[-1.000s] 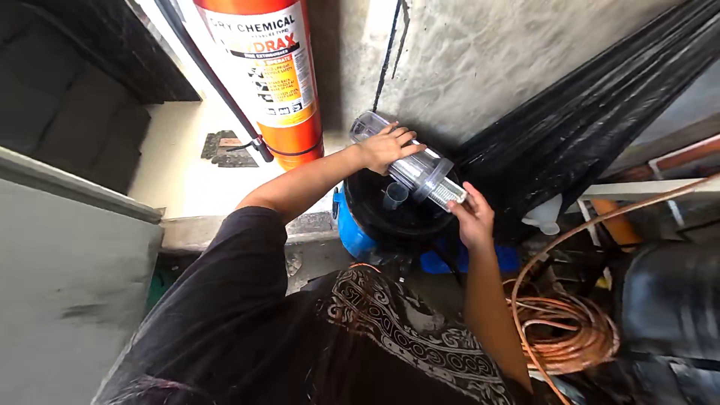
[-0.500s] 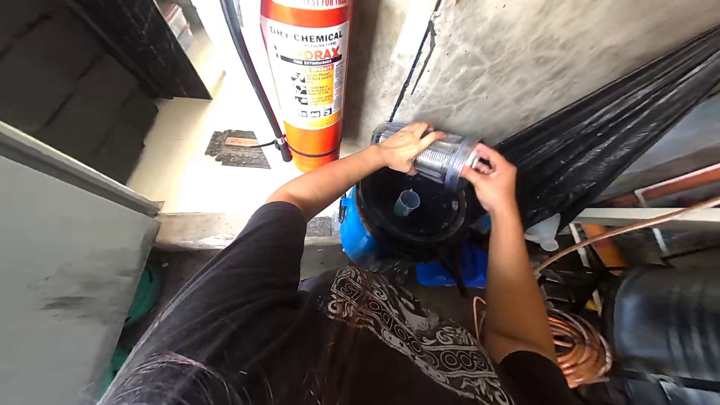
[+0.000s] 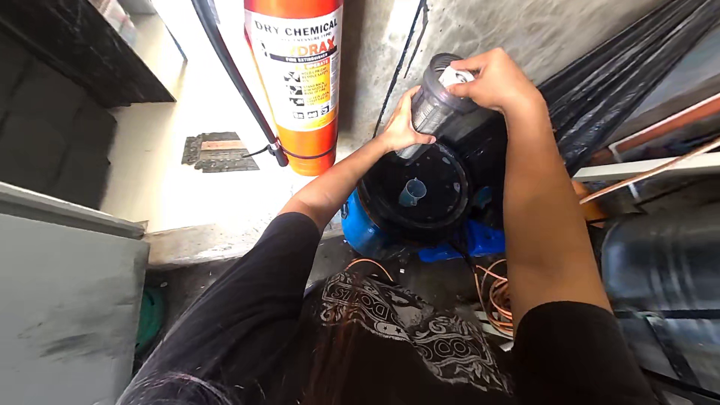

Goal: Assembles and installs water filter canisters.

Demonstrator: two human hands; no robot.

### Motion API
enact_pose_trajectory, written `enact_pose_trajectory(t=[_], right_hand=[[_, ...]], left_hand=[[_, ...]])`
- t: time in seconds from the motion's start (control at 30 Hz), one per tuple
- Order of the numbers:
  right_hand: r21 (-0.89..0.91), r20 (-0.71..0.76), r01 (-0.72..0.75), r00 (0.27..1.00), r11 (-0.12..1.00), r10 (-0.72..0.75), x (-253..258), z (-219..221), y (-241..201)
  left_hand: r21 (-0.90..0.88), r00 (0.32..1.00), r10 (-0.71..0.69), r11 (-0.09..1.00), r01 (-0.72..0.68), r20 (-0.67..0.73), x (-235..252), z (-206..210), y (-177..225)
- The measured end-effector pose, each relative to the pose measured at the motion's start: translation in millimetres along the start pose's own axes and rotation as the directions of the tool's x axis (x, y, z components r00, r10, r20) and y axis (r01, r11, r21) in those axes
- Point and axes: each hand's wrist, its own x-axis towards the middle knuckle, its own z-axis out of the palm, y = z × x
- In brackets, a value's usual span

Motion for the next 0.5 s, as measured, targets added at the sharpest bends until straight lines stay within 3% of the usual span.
enact_pose_trajectory(t=[0.2, 0.5], right_hand=[[-0.058, 0.129, -0.007, 0.992, 0.998, 0.014, 34, -5, -21], [0.297, 0.103, 0.112, 0.984, 0.948, -0.149, 15, -2, 10]], left_hand=[[-0.070, 0.993, -0.113, 0.991, 0.116, 0.043, -5, -7, -1], [-0.208, 0.997, -0.067, 0.975, 0.076, 0.049, -7, -5, -5]])
